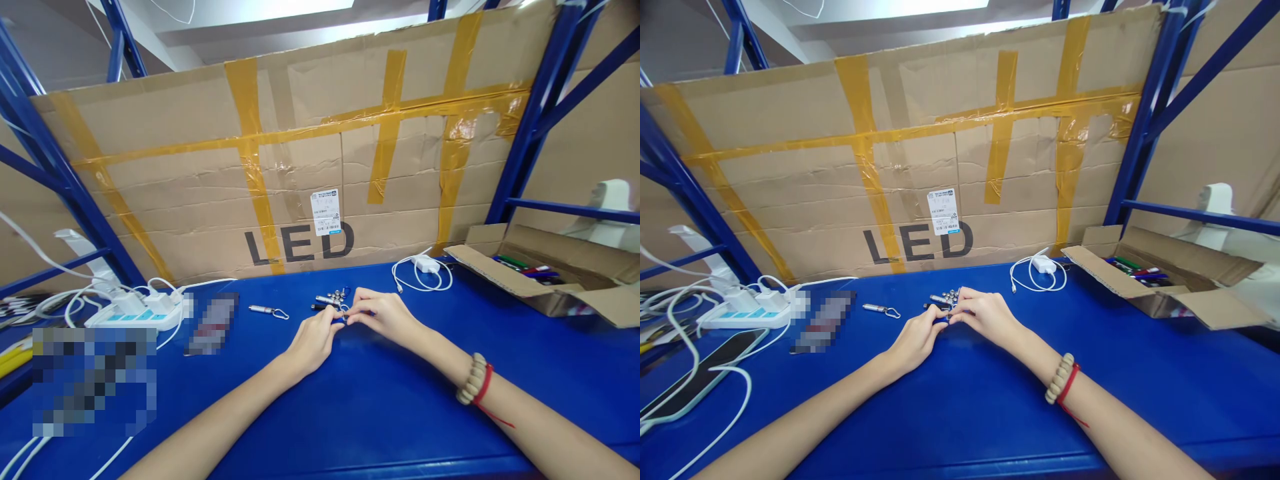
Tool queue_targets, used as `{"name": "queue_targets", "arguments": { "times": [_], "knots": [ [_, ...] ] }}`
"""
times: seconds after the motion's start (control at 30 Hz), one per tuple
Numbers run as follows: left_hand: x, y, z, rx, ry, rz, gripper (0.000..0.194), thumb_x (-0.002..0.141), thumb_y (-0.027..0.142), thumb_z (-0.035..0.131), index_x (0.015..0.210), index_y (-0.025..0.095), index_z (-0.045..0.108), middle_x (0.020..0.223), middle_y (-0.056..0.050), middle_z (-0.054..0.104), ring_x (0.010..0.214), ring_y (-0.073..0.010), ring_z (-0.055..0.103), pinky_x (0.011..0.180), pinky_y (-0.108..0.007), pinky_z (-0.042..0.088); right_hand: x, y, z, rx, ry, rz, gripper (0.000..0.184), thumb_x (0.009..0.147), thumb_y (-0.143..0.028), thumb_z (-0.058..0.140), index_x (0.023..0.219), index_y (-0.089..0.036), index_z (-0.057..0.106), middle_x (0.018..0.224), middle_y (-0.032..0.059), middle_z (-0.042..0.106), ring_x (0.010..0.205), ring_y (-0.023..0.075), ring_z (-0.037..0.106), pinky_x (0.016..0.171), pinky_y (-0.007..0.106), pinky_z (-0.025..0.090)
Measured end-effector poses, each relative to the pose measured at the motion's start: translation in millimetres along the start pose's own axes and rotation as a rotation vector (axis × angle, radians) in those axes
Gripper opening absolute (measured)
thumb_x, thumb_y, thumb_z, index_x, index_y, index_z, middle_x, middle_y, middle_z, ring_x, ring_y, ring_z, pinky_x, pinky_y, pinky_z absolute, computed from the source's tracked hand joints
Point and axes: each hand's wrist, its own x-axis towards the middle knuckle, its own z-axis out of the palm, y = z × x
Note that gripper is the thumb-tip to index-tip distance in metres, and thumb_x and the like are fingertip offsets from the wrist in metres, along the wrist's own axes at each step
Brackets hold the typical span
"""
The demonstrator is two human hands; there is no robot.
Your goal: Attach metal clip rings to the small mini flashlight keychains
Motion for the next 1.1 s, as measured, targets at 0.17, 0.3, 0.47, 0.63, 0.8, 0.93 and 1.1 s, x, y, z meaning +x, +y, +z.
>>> {"name": "queue_targets", "arguments": {
  "times": [0.17,0.3,0.47,0.63,0.8,0.93,1.1],
  "knots": [
    [-0.6,-1.5,1.2,-0.002,0.026,0.068,0.006,0.088,0.011,0.041,0.086,0.016,0.04,0.098,-0.005,0.058,0.088,-0.0203,0.057,0.071,-0.027,0.045,2.4,-1.3,-2.0,0.027,-0.055,0.151,0.017,0.076,-0.038,0.059,0.072,-0.025,0.068,0.072,-0.0013,0.056,0.06,0.0056,0.05,0.05,0.018,0.027],
    [-0.2,0.2,-0.7,-0.033,0.021,0.059,0.009,0.089,0.011,0.042,0.095,0.017,0.042,0.103,-0.003,0.057,0.092,-0.0181,0.056,0.076,-0.025,0.045,5.1,-1.4,-1.8,0.112,-0.029,0.284,0.02,0.069,-0.044,0.064,0.068,-0.024,0.069,0.069,-0.0009,0.056,0.058,0.0062,0.048,0.05,0.019,0.028],
    [0.3,0.4,-1.9,-0.036,0.02,0.057,0.022,0.089,0.01,0.043,0.109,0.018,0.041,0.107,-0.003,0.055,0.094,-0.0175,0.055,0.079,-0.026,0.044,6.0,0.4,2.2,0.187,0.009,0.382,0.024,0.066,-0.045,0.065,0.067,-0.021,0.069,0.071,0.0009,0.057,0.057,0.0072,0.048,0.051,0.02,0.031],
    [1.6,-1.3,0.4,0.012,0.076,0.06,0.016,0.088,0.01,0.044,0.103,0.017,0.044,0.102,-0.003,0.057,0.091,-0.018,0.056,0.076,-0.026,0.045,5.2,3.6,4.6,0.154,0.018,0.373,0.028,0.067,-0.048,0.063,0.066,-0.021,0.068,0.072,0.0014,0.057,0.057,0.0079,0.048,0.05,0.02,0.031],
    [3.0,-0.4,1.8,0.083,0.096,0.049,0.017,0.089,0.011,0.043,0.105,0.017,0.043,0.1,-0.003,0.057,0.089,-0.0185,0.056,0.074,-0.028,0.046,4.3,3.4,0.2,0.034,0.039,0.226,0.027,0.074,-0.046,0.058,0.071,-0.021,0.067,0.075,0.0003,0.057,0.055,0.0058,0.047,0.052,0.019,0.034],
    [3.1,-0.9,2.7,0.15,0.114,0.063,0.018,0.088,0.011,0.044,0.106,0.015,0.043,0.1,-0.006,0.057,0.09,-0.0203,0.055,0.075,-0.03,0.046,3.2,3.1,-4.3,-0.075,0.029,0.005,0.022,0.083,-0.037,0.051,0.083,-0.021,0.066,0.083,0.0013,0.058,0.06,0.0058,0.05,0.054,0.018,0.035],
    [3.5,-0.4,3.0,0.151,0.109,0.051,0.02,0.088,0.011,0.044,0.108,0.014,0.043,0.101,-0.007,0.057,0.09,-0.021,0.056,0.076,-0.031,0.047,2.5,3.8,-4.3,-0.181,0.079,-0.144,0.018,0.085,-0.028,0.049,0.09,-0.022,0.066,0.084,0.0015,0.057,0.061,0.0043,0.052,0.051,0.016,0.035]
  ]
}}
